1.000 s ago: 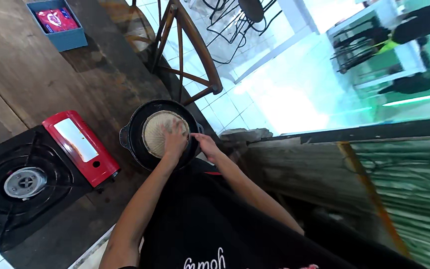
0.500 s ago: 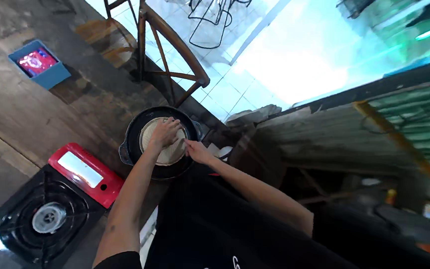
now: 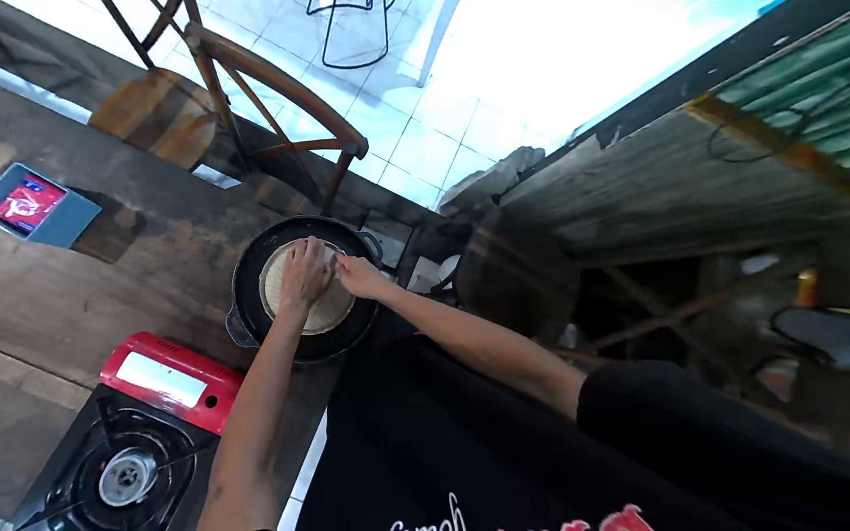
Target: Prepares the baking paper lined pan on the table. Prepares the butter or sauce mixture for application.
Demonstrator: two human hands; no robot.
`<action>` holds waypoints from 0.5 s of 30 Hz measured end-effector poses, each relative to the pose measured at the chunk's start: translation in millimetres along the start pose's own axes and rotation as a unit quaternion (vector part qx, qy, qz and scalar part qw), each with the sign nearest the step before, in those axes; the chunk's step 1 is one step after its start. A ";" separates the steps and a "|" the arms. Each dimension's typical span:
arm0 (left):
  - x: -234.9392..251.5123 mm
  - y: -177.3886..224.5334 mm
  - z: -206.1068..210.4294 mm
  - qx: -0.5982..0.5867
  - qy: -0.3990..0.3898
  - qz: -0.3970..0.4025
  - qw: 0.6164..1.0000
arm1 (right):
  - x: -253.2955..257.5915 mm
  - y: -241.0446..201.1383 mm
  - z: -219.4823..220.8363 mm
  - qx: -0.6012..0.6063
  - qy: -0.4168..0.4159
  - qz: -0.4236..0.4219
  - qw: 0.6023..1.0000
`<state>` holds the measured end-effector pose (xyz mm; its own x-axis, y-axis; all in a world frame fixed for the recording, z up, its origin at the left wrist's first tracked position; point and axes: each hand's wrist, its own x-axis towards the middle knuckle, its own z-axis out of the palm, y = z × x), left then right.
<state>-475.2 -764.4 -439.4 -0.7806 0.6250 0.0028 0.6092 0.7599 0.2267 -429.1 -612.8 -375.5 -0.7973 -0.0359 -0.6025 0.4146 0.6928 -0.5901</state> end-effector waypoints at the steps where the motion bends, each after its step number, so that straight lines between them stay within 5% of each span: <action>1: 0.0 1.5 -0.4 0.007 -0.001 -0.006 1.000 | 2.9 -1.9 0.7 -0.023 0.006 0.008 1.000; 8: -8.2 5.1 6.1 -0.046 0.014 -0.110 0.993 | 1.5 -39.4 -3.5 -0.195 -0.005 0.078 0.978; 15: -17.9 17.9 17.8 -0.025 0.044 -0.252 0.966 | 33.5 -31.6 4.1 -0.274 0.042 -0.048 0.960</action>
<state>-447.8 -758.8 -452.8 -0.9866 0.1586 -0.0375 0.1430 0.9527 0.2683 -467.1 -638.8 -379.2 -0.8620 -0.0769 -0.5010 0.0623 0.9648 -0.2553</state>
